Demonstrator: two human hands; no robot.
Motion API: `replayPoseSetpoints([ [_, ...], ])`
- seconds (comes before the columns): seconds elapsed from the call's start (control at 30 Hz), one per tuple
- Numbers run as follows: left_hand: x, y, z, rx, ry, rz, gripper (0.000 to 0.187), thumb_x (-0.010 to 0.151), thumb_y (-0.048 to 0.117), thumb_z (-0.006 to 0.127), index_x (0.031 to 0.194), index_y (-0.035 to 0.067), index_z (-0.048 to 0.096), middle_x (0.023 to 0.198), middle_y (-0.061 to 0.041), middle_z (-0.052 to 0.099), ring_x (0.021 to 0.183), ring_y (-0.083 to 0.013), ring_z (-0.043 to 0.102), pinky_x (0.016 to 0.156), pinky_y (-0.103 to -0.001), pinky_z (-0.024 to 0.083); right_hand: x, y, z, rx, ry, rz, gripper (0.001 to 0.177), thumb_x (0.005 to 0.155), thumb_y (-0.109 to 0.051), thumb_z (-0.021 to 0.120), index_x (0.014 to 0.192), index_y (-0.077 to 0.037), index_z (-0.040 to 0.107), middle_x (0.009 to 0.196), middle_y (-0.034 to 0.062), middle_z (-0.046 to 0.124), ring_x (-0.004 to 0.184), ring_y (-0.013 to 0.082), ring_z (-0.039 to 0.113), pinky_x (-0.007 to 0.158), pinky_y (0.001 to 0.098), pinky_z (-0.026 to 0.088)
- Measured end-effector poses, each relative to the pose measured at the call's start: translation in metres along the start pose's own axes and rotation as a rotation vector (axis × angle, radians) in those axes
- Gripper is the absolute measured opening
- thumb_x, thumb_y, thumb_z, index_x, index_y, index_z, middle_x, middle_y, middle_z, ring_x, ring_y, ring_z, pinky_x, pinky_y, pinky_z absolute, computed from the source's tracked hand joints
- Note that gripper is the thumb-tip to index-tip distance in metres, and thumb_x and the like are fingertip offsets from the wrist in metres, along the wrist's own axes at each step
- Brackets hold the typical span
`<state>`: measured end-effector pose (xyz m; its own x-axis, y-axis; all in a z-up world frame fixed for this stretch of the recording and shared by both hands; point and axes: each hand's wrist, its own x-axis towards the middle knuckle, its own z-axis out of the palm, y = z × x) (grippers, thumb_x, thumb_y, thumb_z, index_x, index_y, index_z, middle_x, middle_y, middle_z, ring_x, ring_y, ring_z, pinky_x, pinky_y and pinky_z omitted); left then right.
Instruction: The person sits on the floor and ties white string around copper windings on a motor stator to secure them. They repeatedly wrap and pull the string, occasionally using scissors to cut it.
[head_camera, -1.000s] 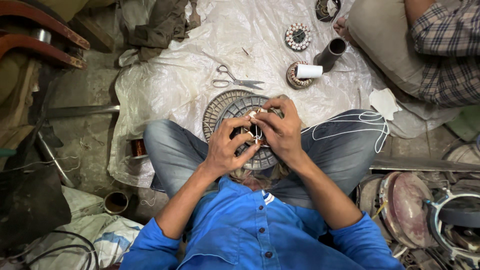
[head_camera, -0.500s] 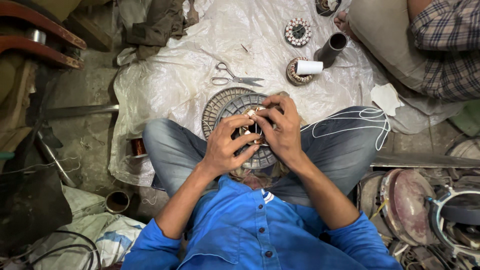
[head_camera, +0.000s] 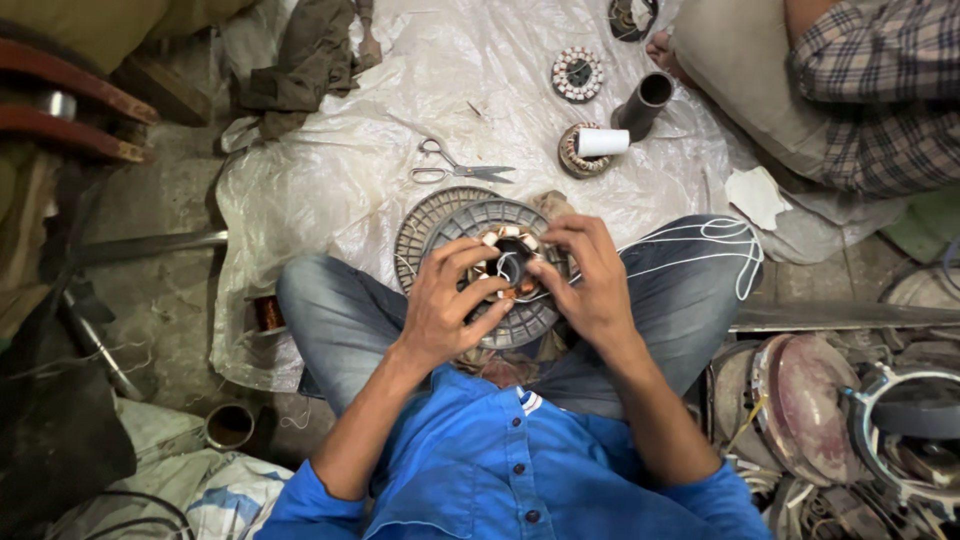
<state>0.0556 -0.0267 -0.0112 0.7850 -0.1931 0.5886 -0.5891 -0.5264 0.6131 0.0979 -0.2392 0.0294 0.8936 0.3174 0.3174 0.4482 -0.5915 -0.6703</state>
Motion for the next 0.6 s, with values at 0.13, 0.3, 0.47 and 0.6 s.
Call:
replayPoseSetpoints([
  [0.13, 0.0, -0.002, 0.001, 0.047, -0.023, -0.024, 0.024, 0.083, 0.025, 0.084, 0.101, 0.013, 0.073, 0.137, -0.01, 0.056, 0.135, -0.0342, 0.047, 0.11, -0.049, 0.042, -0.025, -0.003, -0.009, -0.304, -0.001, 0.011, 0.046, 0.071, -0.025, 0.089, 0.106, -0.004, 0.067, 0.122, 0.0164, 0.062, 0.111, 0.0367, 0.058, 0.092, 0.0439, 0.048],
  [0.3, 0.0, -0.003, 0.003, 0.044, -0.031, -0.037, 0.023, 0.085, 0.026, 0.083, 0.102, 0.013, 0.074, 0.141, -0.01, 0.056, 0.136, -0.0347, 0.047, 0.111, -0.048, 0.042, -0.045, 0.01, -0.004, -0.242, -0.049, -0.214, 0.03, 0.071, -0.021, 0.086, 0.093, -0.008, 0.069, 0.118, 0.0111, 0.067, 0.113, 0.0343, 0.06, 0.095, 0.048, 0.046],
  [0.47, -0.001, -0.003, 0.002, 0.038, -0.025, -0.053, 0.021, 0.085, 0.027, 0.084, 0.098, 0.015, 0.074, 0.14, -0.008, 0.056, 0.137, -0.0334, 0.048, 0.112, -0.048, 0.042, -0.045, 0.044, -0.038, 0.258, 0.129, 0.006, 0.008, 0.09, -0.003, 0.072, 0.089, -0.009, 0.068, 0.106, 0.008, 0.071, 0.091, 0.0186, 0.067, 0.075, 0.0304, 0.057],
  [0.6, -0.003, -0.003, 0.002, 0.029, -0.016, -0.057, 0.022, 0.084, 0.028, 0.084, 0.098, 0.014, 0.074, 0.14, -0.008, 0.057, 0.136, -0.0336, 0.048, 0.112, -0.048, 0.041, -0.023, 0.076, -0.111, -0.437, 0.817, 0.241, 0.022, 0.114, -0.019, 0.078, 0.103, -0.003, 0.069, 0.104, 0.0081, 0.065, 0.099, 0.022, 0.06, 0.09, 0.0345, 0.049],
])
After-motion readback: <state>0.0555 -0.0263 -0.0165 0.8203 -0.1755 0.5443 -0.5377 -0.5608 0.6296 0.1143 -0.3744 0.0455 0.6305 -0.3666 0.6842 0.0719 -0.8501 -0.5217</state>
